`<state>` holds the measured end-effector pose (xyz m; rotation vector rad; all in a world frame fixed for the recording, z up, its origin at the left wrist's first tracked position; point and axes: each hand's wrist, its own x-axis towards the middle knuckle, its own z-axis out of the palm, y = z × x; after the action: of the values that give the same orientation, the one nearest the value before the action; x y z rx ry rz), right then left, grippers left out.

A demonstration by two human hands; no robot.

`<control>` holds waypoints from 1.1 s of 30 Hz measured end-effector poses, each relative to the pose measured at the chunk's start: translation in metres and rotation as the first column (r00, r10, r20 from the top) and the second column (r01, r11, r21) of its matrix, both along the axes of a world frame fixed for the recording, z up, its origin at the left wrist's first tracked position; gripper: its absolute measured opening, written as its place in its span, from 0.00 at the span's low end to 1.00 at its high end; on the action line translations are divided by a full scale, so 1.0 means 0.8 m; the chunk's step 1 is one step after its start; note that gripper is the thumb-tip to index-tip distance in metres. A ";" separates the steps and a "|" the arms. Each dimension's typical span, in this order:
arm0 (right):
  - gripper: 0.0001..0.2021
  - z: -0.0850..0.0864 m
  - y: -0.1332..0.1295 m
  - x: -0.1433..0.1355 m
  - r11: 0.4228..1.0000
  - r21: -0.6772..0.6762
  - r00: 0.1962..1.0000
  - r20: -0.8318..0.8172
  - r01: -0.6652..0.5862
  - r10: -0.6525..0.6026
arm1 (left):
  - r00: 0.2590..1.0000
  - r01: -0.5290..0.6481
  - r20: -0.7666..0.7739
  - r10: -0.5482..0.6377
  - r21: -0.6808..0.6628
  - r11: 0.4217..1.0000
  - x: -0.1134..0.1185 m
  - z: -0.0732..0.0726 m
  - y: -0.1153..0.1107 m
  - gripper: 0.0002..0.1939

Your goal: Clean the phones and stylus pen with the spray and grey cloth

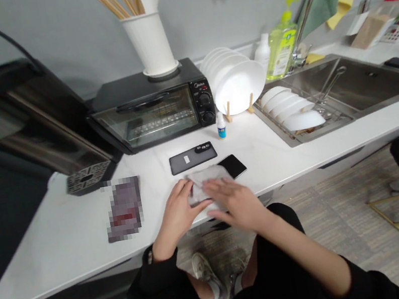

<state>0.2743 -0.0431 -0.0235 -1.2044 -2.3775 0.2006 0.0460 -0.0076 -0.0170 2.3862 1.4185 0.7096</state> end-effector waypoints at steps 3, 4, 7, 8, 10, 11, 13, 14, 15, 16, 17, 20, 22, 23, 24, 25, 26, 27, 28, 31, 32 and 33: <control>0.31 0.001 0.002 0.004 0.961 0.048 0.962 -0.012 0.273 -0.273 | 0.999 0.022 0.025 -0.022 0.000 1.000 -0.001 -0.002 0.001 0.36; 0.34 0.001 0.000 0.003 0.958 0.054 0.959 -0.019 0.283 -0.282 | 1.000 0.021 0.023 -0.021 -0.001 1.000 -0.002 -0.002 0.001 0.36; 0.42 0.002 -0.006 -0.008 1.000 0.002 1.000 -0.027 -0.009 0.009 | 1.000 -0.001 -0.001 0.001 0.001 1.000 -0.002 -0.004 0.002 0.27; 0.39 0.002 -0.006 -0.010 0.999 -0.015 0.999 -0.030 -0.044 0.043 | 1.000 -0.007 -0.003 0.007 0.002 1.000 -0.002 -0.004 0.002 0.26; 0.33 0.002 -0.003 -0.010 0.995 -0.002 0.995 -0.035 0.098 -0.098 | 1.000 -0.004 0.011 0.004 0.003 1.000 -0.002 -0.004 0.002 0.30; 0.32 0.002 -0.001 -0.009 0.978 0.017 0.978 -0.039 0.207 -0.206 | 1.000 0.005 0.021 -0.005 0.000 1.000 -0.002 -0.003 0.002 0.33; 0.36 0.001 0.000 -0.010 0.958 0.041 0.958 -0.047 0.285 -0.283 | 1.000 0.016 0.025 -0.016 -0.002 1.000 -0.002 -0.003 0.002 0.36; 0.40 0.000 0.000 -0.012 0.974 0.033 0.974 -0.046 0.222 -0.220 | 1.000 0.013 0.014 -0.013 0.000 1.000 -0.002 -0.003 0.002 0.33; 0.43 0.000 -0.002 -0.014 0.993 0.013 0.993 -0.044 0.114 -0.114 | 1.000 0.007 0.001 -0.007 0.004 1.000 -0.002 -0.003 0.002 0.29; 0.43 0.001 -0.003 -0.016 1.000 -0.009 0.999 -0.045 0.015 -0.015 | 1.000 0.000 -0.009 0.001 0.008 1.000 -0.002 -0.004 0.002 0.27; 0.42 0.002 -0.003 -0.017 0.999 -0.024 0.999 -0.046 -0.029 0.028 | 1.000 -0.004 -0.013 0.004 0.012 1.000 -0.002 -0.004 0.003 0.26; 0.35 0.004 -0.002 -0.017 0.984 0.005 0.983 -0.042 0.178 -0.177 | 1.000 0.007 0.020 -0.007 0.012 1.000 -0.002 -0.004 0.003 0.33; 0.38 0.004 -0.001 -0.019 0.978 0.033 0.978 -0.040 0.207 -0.206 | 1.000 0.013 0.025 -0.013 0.001 1.000 0.000 -0.003 0.002 0.32; 0.41 0.003 -0.002 -0.022 0.990 0.029 0.990 -0.039 0.136 -0.135 | 1.000 0.010 0.016 -0.010 -0.006 1.000 0.000 -0.002 0.001 0.28; 0.42 0.002 -0.002 -0.023 0.999 0.013 0.999 -0.040 0.037 -0.037 | 1.000 0.006 0.003 -0.006 -0.010 1.000 0.001 -0.002 0.001 0.24; 0.41 0.001 -0.002 -0.024 0.999 -0.007 0.998 -0.043 -0.037 0.037 | 1.000 0.002 -0.002 -0.002 -0.014 1.000 0.001 -0.002 0.000 0.23; 0.38 0.001 -0.001 -0.023 0.999 -0.018 0.998 -0.046 -0.048 0.048 | 1.000 0.001 0.001 -0.001 -0.017 1.000 0.001 -0.001 0.000 0.23; 0.35 0.000 0.001 -0.020 1.000 -0.014 0.999 -0.047 0.012 -0.013 | 1.000 0.002 0.014 -0.002 -0.019 1.000 0.001 -0.001 -0.001 0.26; 0.33 -0.001 0.003 -0.018 0.993 0.004 0.992 -0.048 0.116 -0.116 | 1.000 0.006 0.031 -0.005 -0.021 1.000 0.001 0.000 -0.002 0.30; 0.37 -0.001 0.004 -0.016 0.963 0.065 0.965 -0.049 0.261 -0.258 | 0.999 0.014 0.047 -0.012 -0.032 0.999 0.001 0.000 -0.003 0.34; 0.41 -0.001 0.002 -0.018 0.980 0.060 0.981 -0.042 0.190 -0.188 | 0.999 0.007 0.034 -0.006 -0.032 0.999 0.001 0.000 -0.003 0.30; 0.43 -0.001 0.000 -0.019 0.995 0.041 0.996 -0.032 0.086 -0.084 | 1.000 -0.001 0.020 0.001 -0.032 0.999 0.000 0.000 -0.002 0.27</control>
<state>0.2588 -0.0428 -0.0242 -1.2710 -2.2879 0.1396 0.0464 -0.0096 -0.0167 2.3483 1.4124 0.7038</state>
